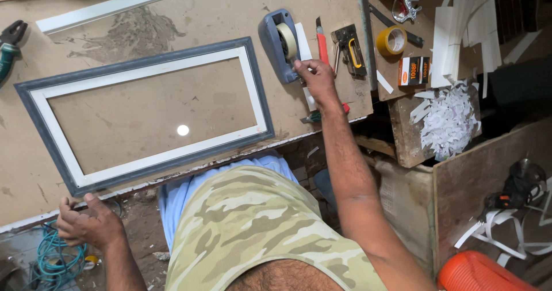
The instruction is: The person assembles a picture frame by applying white tape to the inner edges of a dark frame, then places a second frame on top and repeats the taping process. The person uses a tape dispenser and utility knife to cut and apply tape along the frame edges.
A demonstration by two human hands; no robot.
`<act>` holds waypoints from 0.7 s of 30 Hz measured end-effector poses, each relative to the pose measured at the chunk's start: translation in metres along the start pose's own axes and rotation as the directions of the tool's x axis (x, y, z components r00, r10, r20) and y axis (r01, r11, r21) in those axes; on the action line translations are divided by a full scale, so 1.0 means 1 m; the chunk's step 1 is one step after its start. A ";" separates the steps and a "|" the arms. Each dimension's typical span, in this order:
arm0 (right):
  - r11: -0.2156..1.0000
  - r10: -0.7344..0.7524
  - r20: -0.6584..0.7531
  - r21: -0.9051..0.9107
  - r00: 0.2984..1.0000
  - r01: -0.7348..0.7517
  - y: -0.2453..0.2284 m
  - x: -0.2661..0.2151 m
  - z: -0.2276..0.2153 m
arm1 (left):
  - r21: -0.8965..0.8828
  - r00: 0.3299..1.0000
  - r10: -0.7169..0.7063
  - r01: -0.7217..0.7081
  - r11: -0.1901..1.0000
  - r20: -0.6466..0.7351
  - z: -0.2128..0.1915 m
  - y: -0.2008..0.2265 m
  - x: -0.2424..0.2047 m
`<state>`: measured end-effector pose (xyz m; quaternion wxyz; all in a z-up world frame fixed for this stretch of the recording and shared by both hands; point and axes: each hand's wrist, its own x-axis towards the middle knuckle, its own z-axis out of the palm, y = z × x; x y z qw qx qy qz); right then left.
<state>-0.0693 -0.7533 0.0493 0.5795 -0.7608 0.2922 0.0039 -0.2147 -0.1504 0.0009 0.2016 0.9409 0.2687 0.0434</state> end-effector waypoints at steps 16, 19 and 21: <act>0.891 -0.454 -0.213 -0.134 0.865 0.434 0.042 -0.037 0.016 | 0.159 0.993 0.053 -0.035 0.987 -0.108 -0.008 0.011 -0.004; 0.868 -0.494 -0.240 -0.199 0.836 0.456 0.042 -0.034 0.019 | 0.121 0.991 0.057 -0.042 0.992 -0.124 -0.009 0.025 0.000; 0.802 -0.582 -0.224 -0.318 0.781 0.506 0.043 -0.033 0.017 | 0.076 0.992 0.037 -0.027 0.997 -0.122 -0.010 0.036 0.003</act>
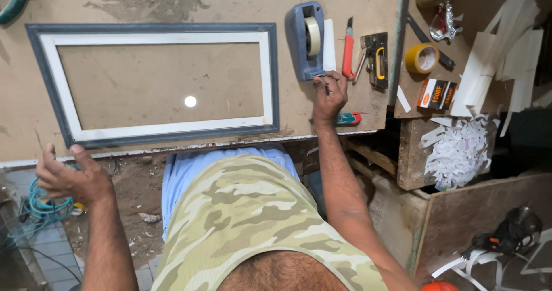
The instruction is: The person assembles a picture frame by applying white tape to the inner edges of a dark frame, then places a second frame on top and repeats the taping process. The person uses a tape dispenser and utility knife to cut and apply tape along the frame edges.
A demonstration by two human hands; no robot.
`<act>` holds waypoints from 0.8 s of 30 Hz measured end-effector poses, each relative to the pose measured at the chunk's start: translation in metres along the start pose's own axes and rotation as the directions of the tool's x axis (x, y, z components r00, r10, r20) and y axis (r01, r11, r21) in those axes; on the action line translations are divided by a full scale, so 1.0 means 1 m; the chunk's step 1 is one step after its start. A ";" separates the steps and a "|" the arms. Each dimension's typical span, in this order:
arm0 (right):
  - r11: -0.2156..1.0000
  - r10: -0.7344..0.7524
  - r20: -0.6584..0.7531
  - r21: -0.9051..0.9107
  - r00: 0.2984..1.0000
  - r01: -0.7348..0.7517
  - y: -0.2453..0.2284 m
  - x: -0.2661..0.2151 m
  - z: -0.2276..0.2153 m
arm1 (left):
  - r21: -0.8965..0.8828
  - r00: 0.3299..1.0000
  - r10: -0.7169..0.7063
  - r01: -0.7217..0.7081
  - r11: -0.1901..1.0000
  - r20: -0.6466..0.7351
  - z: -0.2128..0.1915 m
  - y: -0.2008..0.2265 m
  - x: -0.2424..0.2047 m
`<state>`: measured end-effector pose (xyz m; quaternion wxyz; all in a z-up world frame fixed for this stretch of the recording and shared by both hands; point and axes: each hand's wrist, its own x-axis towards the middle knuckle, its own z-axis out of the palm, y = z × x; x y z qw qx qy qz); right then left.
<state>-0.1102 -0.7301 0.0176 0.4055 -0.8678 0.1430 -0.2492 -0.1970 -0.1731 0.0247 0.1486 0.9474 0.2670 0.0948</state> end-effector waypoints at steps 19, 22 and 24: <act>0.966 -0.247 0.830 0.172 0.500 0.192 -0.259 0.001 0.069 | -0.859 0.681 0.620 0.027 0.511 0.390 -0.050 0.169 0.065; 0.953 -0.242 0.842 0.112 0.483 0.281 -0.303 -0.004 0.109 | -0.890 0.669 0.664 -0.010 0.457 0.333 -0.059 0.171 0.084; 0.933 -0.234 0.850 0.061 0.472 0.353 -0.324 -0.003 0.133 | -0.878 0.735 0.600 -0.015 0.479 0.315 -0.059 0.164 0.098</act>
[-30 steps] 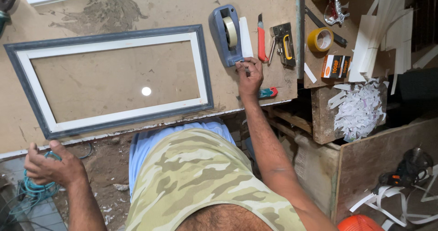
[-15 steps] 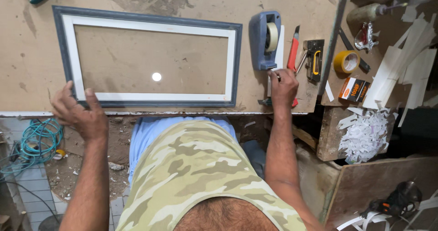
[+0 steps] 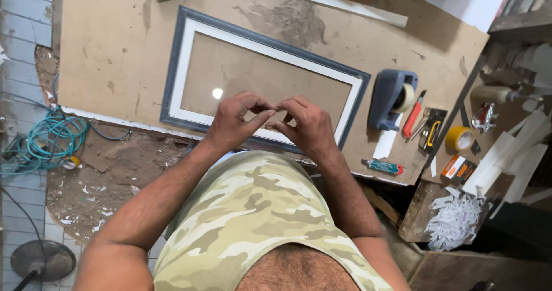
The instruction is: The person assembles a picture frame by applying white tape to the inner edges of a dark frame, then places a second frame on top and repeats the taping process. The person uses a tape dispenser and utility knife to cut and apply tape along the frame edges.
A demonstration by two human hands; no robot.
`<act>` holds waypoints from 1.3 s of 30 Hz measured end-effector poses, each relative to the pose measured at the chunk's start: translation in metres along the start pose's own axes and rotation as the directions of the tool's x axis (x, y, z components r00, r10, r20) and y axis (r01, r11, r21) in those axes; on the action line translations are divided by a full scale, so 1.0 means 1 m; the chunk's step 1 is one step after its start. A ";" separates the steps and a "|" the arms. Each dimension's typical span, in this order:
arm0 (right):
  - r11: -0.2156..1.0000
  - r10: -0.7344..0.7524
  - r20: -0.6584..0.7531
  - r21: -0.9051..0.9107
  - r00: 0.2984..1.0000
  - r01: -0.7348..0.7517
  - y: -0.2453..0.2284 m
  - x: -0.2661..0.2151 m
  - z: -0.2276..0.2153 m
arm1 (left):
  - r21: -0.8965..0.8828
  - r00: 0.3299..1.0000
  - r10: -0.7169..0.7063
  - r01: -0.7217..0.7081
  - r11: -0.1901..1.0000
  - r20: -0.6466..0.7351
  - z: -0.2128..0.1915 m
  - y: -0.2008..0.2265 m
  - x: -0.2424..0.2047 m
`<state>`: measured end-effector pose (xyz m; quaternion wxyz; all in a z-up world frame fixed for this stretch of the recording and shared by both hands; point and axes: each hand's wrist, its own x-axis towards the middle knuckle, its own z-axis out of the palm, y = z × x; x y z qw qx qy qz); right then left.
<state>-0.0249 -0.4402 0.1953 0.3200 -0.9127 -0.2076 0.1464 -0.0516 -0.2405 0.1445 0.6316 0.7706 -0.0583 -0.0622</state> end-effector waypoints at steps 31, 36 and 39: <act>0.974 -0.021 -0.144 0.222 0.989 0.053 0.016 0.202 0.128 | 0.559 0.958 0.080 0.091 0.824 -0.275 -0.073 -0.131 0.029; 0.979 -0.143 -0.070 0.135 0.987 0.152 0.026 0.230 0.140 | 0.716 0.982 0.063 0.083 0.693 -0.176 -0.067 -0.152 0.034; 0.978 -0.163 -0.045 0.125 0.986 0.167 0.026 0.236 0.145 | 0.759 0.988 0.042 0.089 0.644 -0.151 -0.064 -0.157 0.035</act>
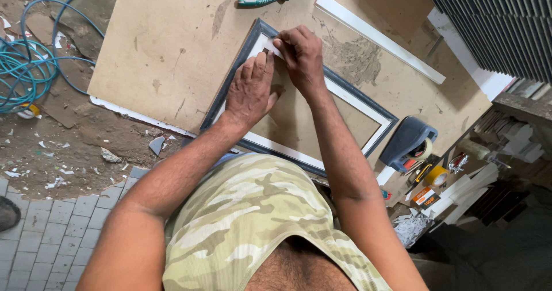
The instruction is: The person assembles a picture frame by applying white tape to the inner edges of a dark frame, then places a second frame on top and repeats the taping process. The person uses a tape dispenser and utility knife to cut and apply tape along the frame edges.
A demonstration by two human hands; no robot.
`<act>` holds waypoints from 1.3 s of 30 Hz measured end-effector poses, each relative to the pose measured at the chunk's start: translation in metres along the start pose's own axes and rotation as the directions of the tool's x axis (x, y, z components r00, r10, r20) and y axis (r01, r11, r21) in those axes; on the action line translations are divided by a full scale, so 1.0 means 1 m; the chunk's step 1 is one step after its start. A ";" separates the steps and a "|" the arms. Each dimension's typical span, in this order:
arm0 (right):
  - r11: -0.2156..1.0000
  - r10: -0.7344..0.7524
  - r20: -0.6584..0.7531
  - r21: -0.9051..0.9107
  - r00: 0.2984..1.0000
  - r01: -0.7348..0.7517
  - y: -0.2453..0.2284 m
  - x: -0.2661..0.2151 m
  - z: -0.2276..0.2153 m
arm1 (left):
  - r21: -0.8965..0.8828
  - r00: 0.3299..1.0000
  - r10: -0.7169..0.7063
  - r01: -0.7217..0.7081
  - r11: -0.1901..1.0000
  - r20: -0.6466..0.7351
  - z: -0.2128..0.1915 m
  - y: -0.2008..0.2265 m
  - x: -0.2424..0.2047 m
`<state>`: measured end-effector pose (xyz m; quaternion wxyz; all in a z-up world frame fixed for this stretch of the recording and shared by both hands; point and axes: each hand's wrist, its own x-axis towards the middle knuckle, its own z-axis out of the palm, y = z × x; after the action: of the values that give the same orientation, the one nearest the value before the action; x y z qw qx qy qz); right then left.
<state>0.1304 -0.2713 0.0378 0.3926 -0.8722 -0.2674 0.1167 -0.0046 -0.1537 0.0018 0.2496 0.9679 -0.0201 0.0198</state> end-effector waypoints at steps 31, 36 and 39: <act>0.994 0.092 0.007 -0.054 0.996 -0.092 0.002 0.007 0.011 | 0.120 1.000 -0.017 0.020 0.993 -0.025 0.020 -0.002 -0.001; 0.994 0.059 -0.027 -0.086 0.998 -0.061 0.003 0.005 0.013 | 0.093 0.999 -0.015 0.018 0.995 -0.033 0.022 -0.002 -0.001; 0.995 0.026 -0.044 -0.094 0.999 -0.030 0.001 0.003 0.014 | 0.091 0.999 -0.013 0.017 0.996 -0.039 0.025 -0.003 -0.001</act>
<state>0.1277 -0.2611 0.0274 0.3547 -0.8957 -0.2522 0.0908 -0.0050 -0.1630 -0.0216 0.2055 0.9779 -0.0072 0.0372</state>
